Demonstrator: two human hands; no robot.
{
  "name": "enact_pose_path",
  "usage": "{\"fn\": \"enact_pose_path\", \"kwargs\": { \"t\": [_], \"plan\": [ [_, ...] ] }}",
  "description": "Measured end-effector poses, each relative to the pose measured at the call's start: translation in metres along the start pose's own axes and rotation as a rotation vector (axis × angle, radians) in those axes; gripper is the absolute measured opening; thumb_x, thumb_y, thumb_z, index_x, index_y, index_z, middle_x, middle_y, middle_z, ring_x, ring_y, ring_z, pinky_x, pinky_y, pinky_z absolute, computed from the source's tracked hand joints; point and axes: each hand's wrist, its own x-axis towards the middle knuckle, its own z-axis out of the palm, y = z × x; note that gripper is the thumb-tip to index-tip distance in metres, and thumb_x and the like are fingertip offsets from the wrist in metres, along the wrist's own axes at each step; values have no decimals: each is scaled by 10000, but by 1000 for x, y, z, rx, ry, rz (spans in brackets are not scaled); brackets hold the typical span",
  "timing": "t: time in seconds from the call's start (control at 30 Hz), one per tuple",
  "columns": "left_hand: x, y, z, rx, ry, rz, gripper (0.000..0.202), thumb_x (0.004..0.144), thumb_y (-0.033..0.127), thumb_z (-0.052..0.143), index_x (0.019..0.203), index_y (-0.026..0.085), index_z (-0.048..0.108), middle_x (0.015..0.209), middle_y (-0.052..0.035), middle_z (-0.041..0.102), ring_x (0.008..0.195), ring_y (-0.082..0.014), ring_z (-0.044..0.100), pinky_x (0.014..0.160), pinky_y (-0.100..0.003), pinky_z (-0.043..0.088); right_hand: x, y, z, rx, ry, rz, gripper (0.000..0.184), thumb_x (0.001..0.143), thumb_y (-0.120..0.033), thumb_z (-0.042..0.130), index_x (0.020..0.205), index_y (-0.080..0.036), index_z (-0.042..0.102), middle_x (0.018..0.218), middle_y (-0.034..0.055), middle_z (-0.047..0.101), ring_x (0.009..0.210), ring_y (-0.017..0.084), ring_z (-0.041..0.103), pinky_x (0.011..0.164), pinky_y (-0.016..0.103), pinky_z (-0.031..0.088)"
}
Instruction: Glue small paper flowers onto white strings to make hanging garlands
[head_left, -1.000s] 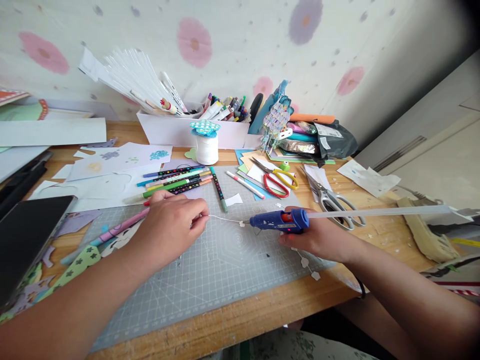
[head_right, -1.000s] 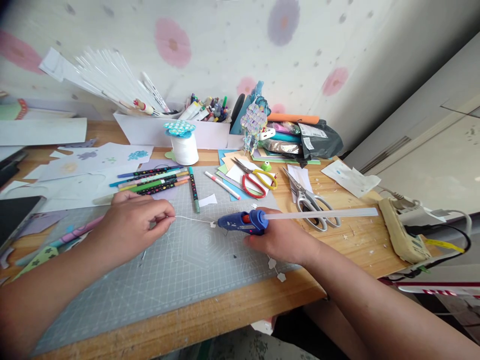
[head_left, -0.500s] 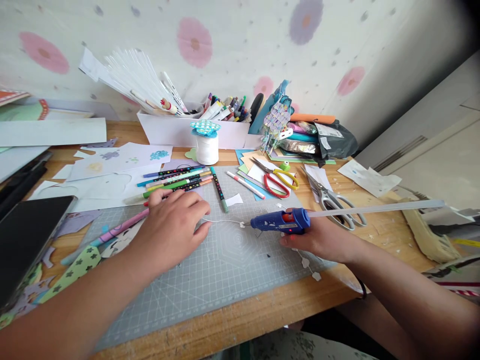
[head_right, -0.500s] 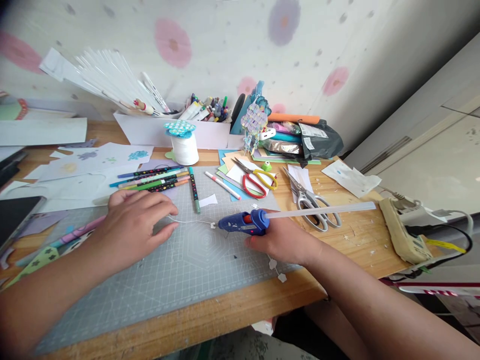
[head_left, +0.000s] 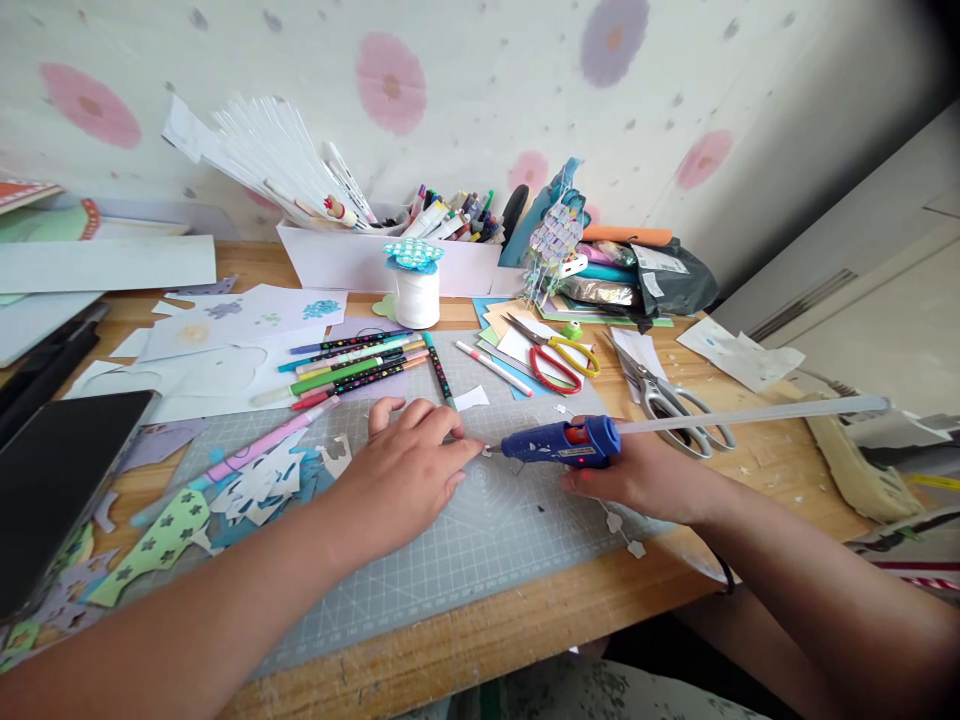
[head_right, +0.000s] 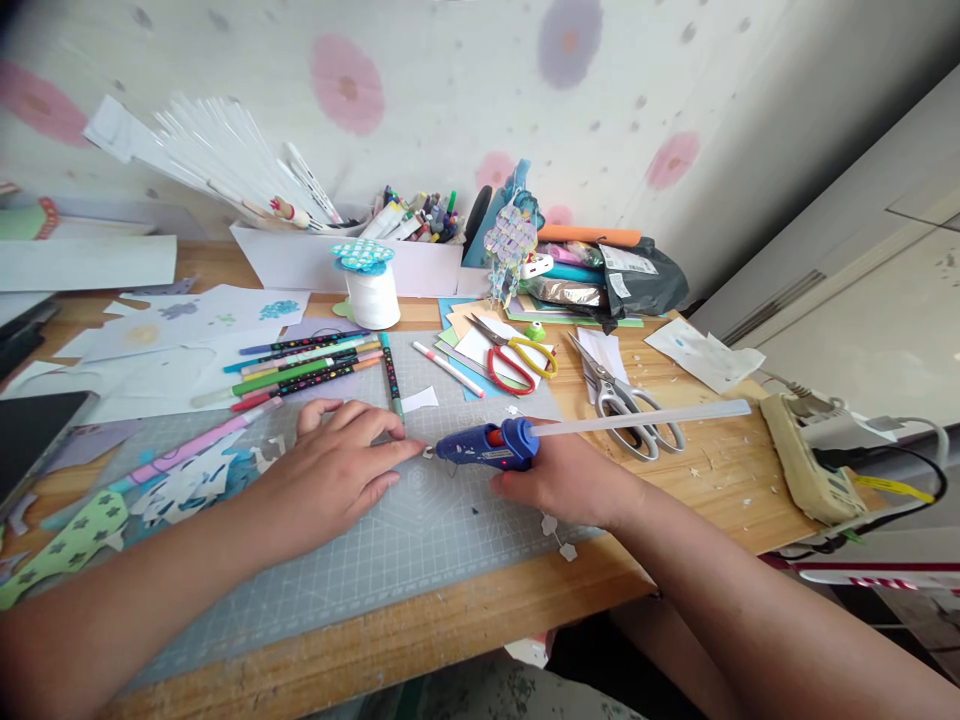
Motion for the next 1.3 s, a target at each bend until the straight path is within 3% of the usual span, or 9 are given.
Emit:
{"fn": "enact_pose_path", "kwargs": {
  "t": [0.63,0.97,1.3],
  "plan": [
    [-2,0,-1,18,-12,13,271,854,180,567,1053,343,653,1009,-13,591,996,-256,484,888,-524,228,0,-2,-1,39,-8,47,65,723,-248,601,694,-191,604,614,-8,549,639,159,522,592,277,442],
    [-5,3,-2,131,-8,49,331,850,98,490,1058,316,626,993,-24,580,966,-254,464,873,-503,217,4,-2,2,67,12,77,88,699,-252,611,750,-180,610,679,4,576,680,168,526,611,284,441],
    [-5,2,-2,124,18,56,301,892,143,466,1089,308,622,968,-33,586,953,-247,450,879,-480,213,-4,-2,-6,25,7,123,66,717,-249,600,737,-192,574,653,-3,553,639,158,507,572,273,424]
  ]
}}
